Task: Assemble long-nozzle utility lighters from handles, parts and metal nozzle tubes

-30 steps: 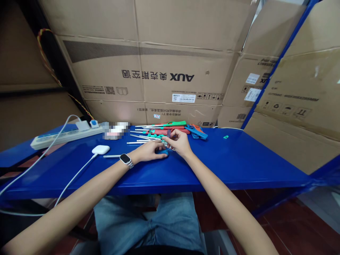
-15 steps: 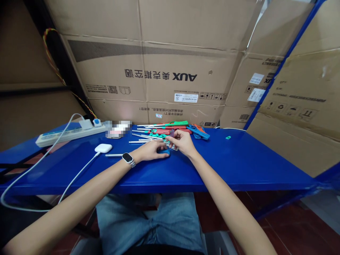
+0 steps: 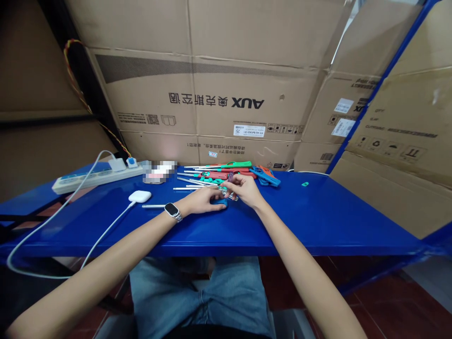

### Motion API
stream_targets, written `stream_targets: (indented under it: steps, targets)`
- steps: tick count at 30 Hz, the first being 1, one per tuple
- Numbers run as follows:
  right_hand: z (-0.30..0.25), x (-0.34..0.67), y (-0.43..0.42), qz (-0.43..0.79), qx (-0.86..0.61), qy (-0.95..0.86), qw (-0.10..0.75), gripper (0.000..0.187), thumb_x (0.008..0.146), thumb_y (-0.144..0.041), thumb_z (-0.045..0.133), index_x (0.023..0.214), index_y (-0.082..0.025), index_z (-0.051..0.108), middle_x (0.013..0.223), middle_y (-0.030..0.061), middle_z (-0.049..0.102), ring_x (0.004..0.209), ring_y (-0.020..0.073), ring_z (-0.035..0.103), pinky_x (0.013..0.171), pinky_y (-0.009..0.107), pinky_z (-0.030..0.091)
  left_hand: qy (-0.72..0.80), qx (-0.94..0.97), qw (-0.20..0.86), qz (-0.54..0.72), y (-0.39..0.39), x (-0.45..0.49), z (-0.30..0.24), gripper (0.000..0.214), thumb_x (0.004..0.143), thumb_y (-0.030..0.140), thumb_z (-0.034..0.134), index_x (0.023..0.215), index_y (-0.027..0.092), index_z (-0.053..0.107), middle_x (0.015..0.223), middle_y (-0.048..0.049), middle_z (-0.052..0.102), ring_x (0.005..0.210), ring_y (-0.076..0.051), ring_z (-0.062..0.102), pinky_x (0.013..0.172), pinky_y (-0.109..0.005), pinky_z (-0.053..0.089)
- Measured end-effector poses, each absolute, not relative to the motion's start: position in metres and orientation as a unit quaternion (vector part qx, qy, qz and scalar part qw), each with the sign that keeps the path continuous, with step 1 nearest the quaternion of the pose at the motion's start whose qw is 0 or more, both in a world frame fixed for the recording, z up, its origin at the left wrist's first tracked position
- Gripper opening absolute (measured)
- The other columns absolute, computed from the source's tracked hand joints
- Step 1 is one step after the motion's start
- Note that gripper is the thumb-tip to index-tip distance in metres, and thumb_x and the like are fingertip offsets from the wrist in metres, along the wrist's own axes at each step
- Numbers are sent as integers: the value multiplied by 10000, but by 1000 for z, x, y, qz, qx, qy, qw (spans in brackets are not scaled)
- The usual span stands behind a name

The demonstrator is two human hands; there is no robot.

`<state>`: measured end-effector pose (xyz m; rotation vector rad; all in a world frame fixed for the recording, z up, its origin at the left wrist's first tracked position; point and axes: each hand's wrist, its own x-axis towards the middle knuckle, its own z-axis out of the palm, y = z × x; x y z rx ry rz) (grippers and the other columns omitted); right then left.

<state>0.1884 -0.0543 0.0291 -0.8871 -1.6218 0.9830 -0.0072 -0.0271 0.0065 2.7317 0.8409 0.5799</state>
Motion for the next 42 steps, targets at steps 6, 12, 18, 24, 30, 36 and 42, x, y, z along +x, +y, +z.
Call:
stream_targets:
  steps: [6,12,18,24,30,36,42]
  targets:
    - [30,191,-55,432,-351,-679,479,385,687,-522,799,819,-168,726,653,26,690,551,167,653,440,257,535,287,931,117,193,-27,-8,8,344,860,512,596,840,170,626,850,-40,622,720,-161,544,665,-278,403]
    - [25,186,-53,458,-342,-657,491,437,693,-558,772,886,-176,679,766,30,700,561,160,668,414,240,512,297,927,117,198,-27,-10,9,345,855,517,600,861,174,640,836,-34,618,704,-163,548,647,-277,398]
    - [16,170,-49,408,-373,-612,566,488,640,-567,813,803,-226,504,587,-24,664,389,141,584,326,225,407,288,930,118,196,-26,-10,7,347,865,497,601,981,179,674,893,-48,640,760,-176,571,678,-277,409]
    - [16,168,-48,417,-379,-591,578,592,577,-583,846,687,-250,369,602,1,684,420,180,632,332,255,440,294,929,108,195,-26,-9,7,358,855,520,604,888,167,654,848,-44,618,689,-162,539,648,-279,395]
    - [17,171,-50,427,-373,-601,564,588,583,-569,850,751,-252,384,593,-30,677,431,186,654,337,241,456,292,931,106,191,-27,-8,8,345,850,513,614,877,171,642,837,-40,623,703,-169,549,643,-279,386]
    - [20,176,-51,438,-358,-623,540,527,616,-572,834,708,-220,452,720,35,744,483,178,676,362,239,478,300,929,114,186,-28,-8,8,340,844,504,623,796,168,613,822,-38,637,666,-159,536,621,-276,370]
    - [21,181,-51,426,-345,-650,526,460,687,-568,789,756,-192,533,812,67,768,508,157,674,376,225,478,290,930,115,193,-26,-8,7,339,852,502,621,787,170,614,818,-36,643,661,-153,534,632,-274,374]
